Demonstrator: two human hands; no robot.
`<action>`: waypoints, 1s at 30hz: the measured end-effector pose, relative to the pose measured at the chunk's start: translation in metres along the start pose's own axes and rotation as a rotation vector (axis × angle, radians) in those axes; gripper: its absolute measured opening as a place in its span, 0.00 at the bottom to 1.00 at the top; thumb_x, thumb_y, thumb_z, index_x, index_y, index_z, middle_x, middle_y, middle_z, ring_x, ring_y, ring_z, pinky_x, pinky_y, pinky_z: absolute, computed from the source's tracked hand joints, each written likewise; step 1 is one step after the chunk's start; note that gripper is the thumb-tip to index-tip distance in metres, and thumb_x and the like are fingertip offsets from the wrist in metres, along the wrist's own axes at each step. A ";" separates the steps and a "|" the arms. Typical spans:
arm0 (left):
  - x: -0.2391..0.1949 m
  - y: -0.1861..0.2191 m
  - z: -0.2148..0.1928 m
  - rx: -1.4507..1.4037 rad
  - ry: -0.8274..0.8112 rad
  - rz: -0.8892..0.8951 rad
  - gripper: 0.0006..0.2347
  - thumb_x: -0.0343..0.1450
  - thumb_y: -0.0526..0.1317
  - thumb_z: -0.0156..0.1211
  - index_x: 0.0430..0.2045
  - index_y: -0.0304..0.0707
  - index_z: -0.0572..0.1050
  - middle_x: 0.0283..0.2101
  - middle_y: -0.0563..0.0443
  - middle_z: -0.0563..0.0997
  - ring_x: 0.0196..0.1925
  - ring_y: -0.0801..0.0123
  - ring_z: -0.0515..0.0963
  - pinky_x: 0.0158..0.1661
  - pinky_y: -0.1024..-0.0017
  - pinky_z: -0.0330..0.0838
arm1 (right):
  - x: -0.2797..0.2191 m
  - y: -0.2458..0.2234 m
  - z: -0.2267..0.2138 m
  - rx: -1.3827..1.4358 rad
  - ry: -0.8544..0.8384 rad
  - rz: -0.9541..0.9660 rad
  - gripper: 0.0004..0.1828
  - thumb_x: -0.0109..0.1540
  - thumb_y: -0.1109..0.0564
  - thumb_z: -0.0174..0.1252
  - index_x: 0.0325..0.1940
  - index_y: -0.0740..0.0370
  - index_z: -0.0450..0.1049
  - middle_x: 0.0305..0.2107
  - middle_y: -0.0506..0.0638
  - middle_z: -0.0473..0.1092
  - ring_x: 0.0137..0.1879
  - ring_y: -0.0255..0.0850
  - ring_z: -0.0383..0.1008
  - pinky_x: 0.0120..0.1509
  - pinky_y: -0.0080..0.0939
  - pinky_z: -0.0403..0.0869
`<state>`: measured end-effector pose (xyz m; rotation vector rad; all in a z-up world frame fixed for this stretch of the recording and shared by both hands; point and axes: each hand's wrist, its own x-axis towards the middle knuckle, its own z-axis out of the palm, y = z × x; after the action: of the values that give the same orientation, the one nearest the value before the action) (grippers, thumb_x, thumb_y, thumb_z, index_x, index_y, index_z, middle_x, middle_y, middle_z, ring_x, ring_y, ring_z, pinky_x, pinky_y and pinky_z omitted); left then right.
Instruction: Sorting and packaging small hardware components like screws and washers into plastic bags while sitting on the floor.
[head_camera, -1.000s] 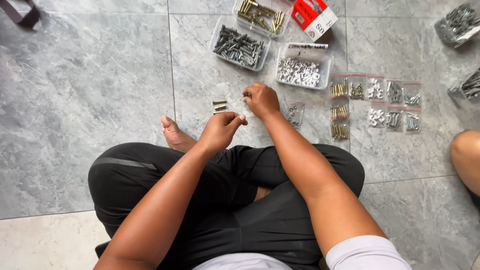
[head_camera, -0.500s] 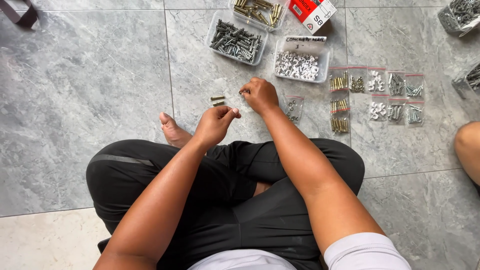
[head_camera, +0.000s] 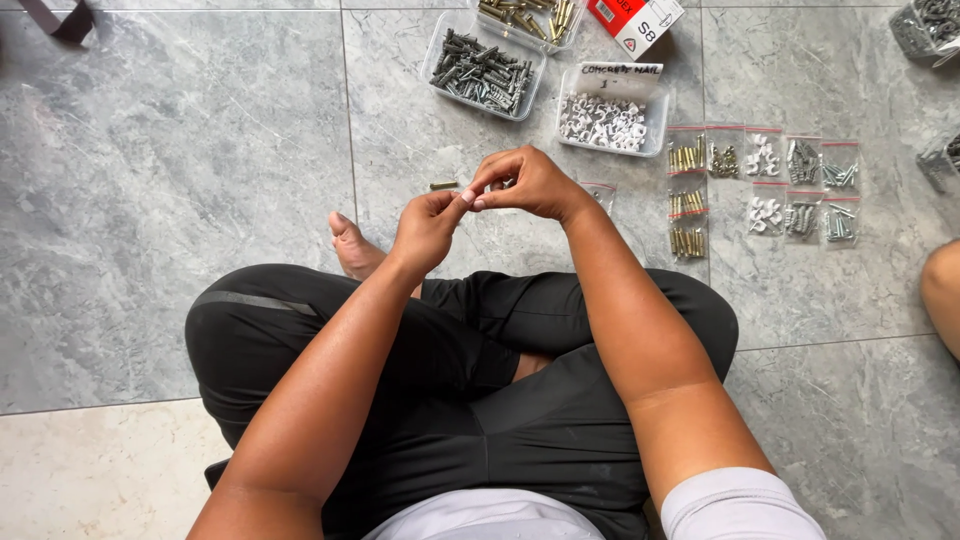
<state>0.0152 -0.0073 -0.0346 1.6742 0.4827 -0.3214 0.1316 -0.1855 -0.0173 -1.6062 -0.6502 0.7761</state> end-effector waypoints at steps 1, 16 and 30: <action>-0.001 0.000 0.000 0.000 0.002 -0.003 0.12 0.74 0.52 0.59 0.32 0.49 0.85 0.23 0.54 0.80 0.32 0.73 0.74 0.37 0.75 0.68 | -0.001 -0.004 0.002 0.002 -0.002 0.000 0.09 0.53 0.63 0.73 0.37 0.60 0.84 0.31 0.50 0.78 0.29 0.29 0.67 0.30 0.24 0.67; 0.009 0.000 0.005 -0.066 0.047 0.005 0.11 0.74 0.43 0.53 0.34 0.49 0.86 0.17 0.55 0.75 0.25 0.74 0.69 0.33 0.76 0.65 | 0.005 0.082 -0.005 -0.335 0.184 0.324 0.04 0.52 0.61 0.70 0.31 0.56 0.83 0.22 0.47 0.76 0.25 0.33 0.73 0.27 0.30 0.68; -0.003 0.010 0.000 -0.105 0.002 0.047 0.11 0.75 0.41 0.52 0.38 0.44 0.84 0.12 0.62 0.64 0.19 0.80 0.63 0.25 0.82 0.59 | 0.010 0.081 0.000 -0.662 0.431 0.307 0.05 0.53 0.51 0.70 0.32 0.42 0.83 0.21 0.45 0.72 0.35 0.42 0.77 0.44 0.41 0.77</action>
<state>0.0179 -0.0092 -0.0243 1.5817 0.4535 -0.2558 0.1376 -0.1915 -0.0980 -2.4328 -0.3593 0.4112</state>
